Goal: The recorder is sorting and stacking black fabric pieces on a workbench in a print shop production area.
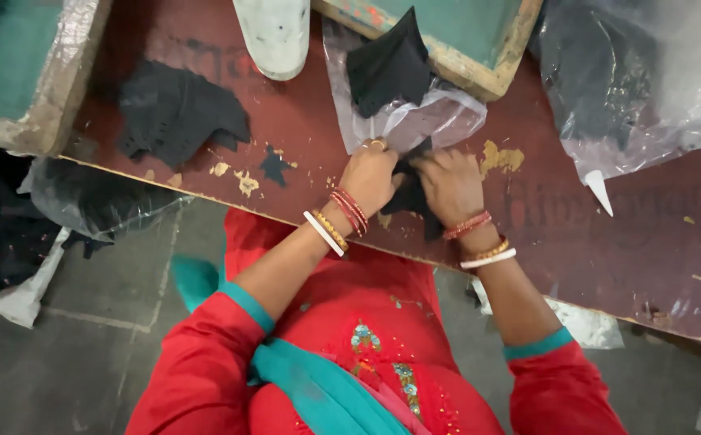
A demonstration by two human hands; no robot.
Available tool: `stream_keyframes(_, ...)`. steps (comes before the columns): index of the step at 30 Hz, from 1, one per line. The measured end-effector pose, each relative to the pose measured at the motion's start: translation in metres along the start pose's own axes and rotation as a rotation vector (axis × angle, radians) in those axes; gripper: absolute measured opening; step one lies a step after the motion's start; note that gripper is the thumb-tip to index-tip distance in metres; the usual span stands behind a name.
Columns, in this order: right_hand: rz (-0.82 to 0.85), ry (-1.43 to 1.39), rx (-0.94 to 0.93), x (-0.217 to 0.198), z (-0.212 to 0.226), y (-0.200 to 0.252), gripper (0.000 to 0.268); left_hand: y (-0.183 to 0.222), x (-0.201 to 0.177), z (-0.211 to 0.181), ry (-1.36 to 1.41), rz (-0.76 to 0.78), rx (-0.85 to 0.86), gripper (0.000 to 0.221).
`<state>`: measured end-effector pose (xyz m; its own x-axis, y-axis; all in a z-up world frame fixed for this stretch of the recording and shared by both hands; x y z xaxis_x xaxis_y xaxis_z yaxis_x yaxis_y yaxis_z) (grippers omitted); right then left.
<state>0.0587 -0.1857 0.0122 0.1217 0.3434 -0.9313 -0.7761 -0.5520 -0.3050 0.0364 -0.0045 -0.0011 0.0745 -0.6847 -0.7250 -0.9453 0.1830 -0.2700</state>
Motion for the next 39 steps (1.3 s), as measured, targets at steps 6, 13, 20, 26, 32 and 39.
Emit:
stream_keyframes(6, -0.045, -0.174, 0.008, -0.017, -0.013, 0.02, 0.019, -0.008, -0.006, -0.002, -0.012, -0.039, 0.064, 0.032)
stream_keyframes(13, -0.276, -0.374, 0.376, -0.056, -0.034, 0.054, 0.016, -0.009, -0.046, -0.011, 0.012, -0.237, 0.084, 0.038)
stream_keyframes(20, -0.272, -0.409, 0.459, -0.046, -0.042, 0.083, 0.019, 0.01, -0.009, -0.007, 0.15, -0.158, 0.027, 0.038)
stream_keyframes(26, -0.327, -0.415, 0.48, -0.047, -0.04, 0.083, 0.018, -0.006, -0.019, 0.003, 0.051, -0.241, 0.039, 0.041)
stream_keyframes(32, -0.349, -0.428, 0.486, -0.047, -0.039, 0.083, 0.017, 0.004, -0.037, -0.015, 0.06, -0.359, 0.076, 0.039)
stream_keyframes(39, -0.343, -0.409, 0.475, -0.045, -0.041, 0.082, 0.016, 0.0, -0.025, 0.0, -0.022, -0.369, 0.07, 0.042)
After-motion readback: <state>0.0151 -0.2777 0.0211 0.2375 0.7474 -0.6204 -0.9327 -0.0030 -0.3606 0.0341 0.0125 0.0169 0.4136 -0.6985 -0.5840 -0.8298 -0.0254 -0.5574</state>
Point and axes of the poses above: each hand's wrist, its own y-axis away from the middle knuckle, its own x-axis out of the palm, z = x × y, the point moved 2 cm from there along -y, towards the middle knuckle, and after that the axes turned 6 degrees about x, right-handed, at the moved point
